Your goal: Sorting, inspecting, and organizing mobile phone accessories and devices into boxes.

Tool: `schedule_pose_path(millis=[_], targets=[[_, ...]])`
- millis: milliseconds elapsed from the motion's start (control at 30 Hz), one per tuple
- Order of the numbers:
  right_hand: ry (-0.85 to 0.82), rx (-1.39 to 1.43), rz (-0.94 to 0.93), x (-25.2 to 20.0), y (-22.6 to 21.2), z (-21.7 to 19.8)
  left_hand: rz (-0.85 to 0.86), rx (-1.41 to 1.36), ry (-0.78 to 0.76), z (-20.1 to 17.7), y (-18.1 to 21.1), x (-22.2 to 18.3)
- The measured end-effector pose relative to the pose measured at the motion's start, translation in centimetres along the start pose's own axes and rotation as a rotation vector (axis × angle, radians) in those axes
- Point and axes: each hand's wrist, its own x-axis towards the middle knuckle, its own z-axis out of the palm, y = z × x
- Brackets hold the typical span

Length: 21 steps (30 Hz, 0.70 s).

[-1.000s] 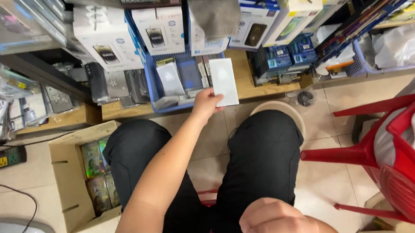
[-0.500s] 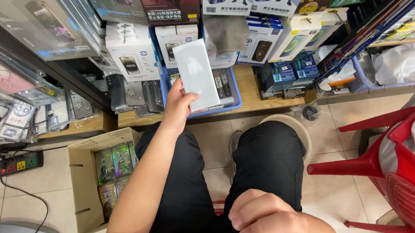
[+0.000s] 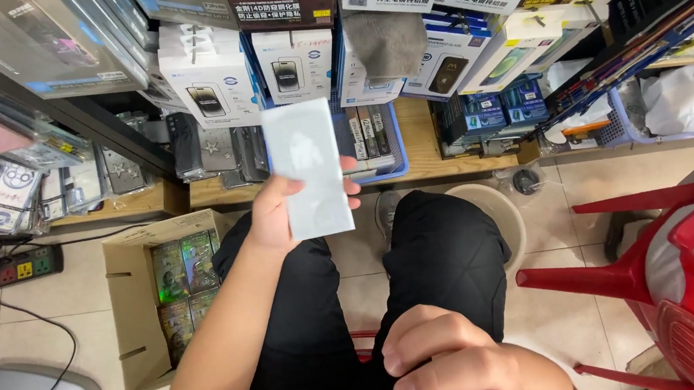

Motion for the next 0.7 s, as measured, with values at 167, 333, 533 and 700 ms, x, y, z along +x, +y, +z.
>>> schedule_pose_path(millis=[167, 333, 533, 700], targets=[[-0.065, 0.009, 0.064, 0.3, 0.4, -1.4, 0.186, 0.642, 0.116, -0.3, 2.5, -3.1], [0.009, 0.036, 0.032, 0.2, 1.3, -0.9, 0.194, 1.137, 0.126, -1.2, 2.2, -5.0], [0.008, 0.001, 0.058, -0.1, 1.0, -1.7, 0.166, 1.313, 0.070, -1.7, 1.8, -5.1], [-0.079, 0.045, 0.111, 0.0, 0.4, -2.1, 0.169, 1.457, -0.003, -1.2, 1.4, -5.1]])
